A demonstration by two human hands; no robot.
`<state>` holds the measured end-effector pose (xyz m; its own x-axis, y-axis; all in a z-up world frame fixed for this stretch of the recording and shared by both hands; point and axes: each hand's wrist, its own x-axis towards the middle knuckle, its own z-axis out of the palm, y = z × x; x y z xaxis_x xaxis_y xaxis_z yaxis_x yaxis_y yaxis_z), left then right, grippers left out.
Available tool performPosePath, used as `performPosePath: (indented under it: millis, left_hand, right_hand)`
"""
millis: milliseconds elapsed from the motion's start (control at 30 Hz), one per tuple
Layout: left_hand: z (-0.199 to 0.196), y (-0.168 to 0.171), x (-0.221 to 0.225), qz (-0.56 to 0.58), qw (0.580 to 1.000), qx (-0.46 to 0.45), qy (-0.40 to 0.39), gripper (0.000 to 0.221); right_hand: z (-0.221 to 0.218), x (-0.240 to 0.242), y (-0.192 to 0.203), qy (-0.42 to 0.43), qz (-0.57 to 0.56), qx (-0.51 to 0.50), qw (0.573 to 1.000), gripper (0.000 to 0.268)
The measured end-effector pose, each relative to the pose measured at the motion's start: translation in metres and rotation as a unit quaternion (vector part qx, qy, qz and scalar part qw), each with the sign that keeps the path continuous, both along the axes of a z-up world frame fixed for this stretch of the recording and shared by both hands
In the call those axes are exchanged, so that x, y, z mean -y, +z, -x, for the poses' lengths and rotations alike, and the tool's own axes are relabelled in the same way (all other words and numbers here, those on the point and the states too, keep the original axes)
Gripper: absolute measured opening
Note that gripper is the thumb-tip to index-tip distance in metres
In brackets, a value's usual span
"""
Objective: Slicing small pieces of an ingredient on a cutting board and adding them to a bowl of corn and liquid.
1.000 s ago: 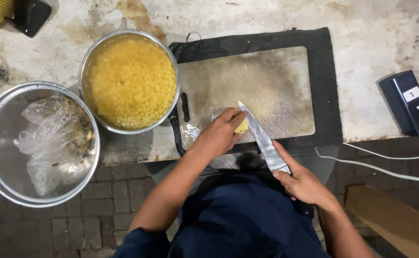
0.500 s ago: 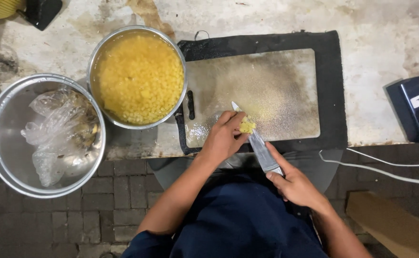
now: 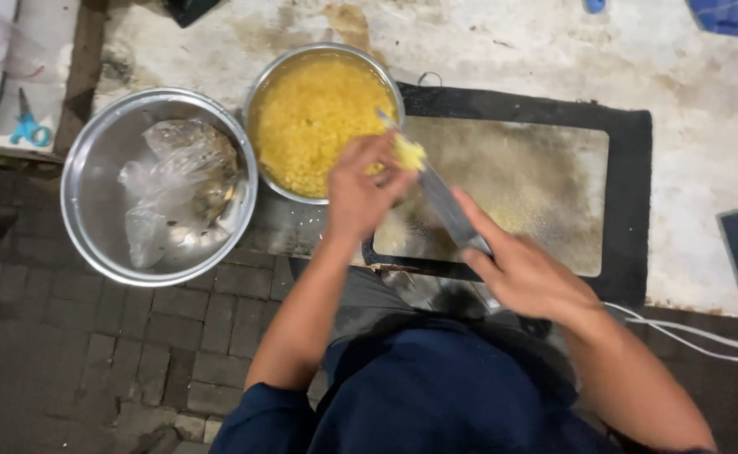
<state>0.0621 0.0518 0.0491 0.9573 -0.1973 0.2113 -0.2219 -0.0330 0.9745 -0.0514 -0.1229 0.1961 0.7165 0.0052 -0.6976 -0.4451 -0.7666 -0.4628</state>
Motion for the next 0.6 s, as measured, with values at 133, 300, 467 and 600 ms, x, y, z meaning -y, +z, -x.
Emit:
performPosePath:
  millis: [133, 300, 467, 600]
  left_hand:
    - [-0.052, 0.001, -0.047, -0.066, 0.994, 0.011, 0.092, 0.045]
    - [-0.087, -0.024, -0.093, -0.325, 0.930, 0.062, 0.158, 0.036]
    - [-0.049, 0.019, -0.078, -0.361, 0.912, 0.183, 0.065, 0.016]
    - [-0.008, -0.011, -0.013, -0.242, 0.954, 0.171, -0.057, 0.021]
  right_hand:
    - [-0.025, -0.016, 0.003, 0.062, -0.075, 0.046, 0.994, 0.071]
    - [0.000, 0.002, -0.001, 0.015, -0.099, -0.004, 0.995, 0.070]
    - [0.068, 0.061, -0.050, -0.210, -0.108, -0.038, 0.971, 0.080]
    - [0.114, 0.084, -0.076, -0.339, -0.137, -0.024, 0.930, 0.080]
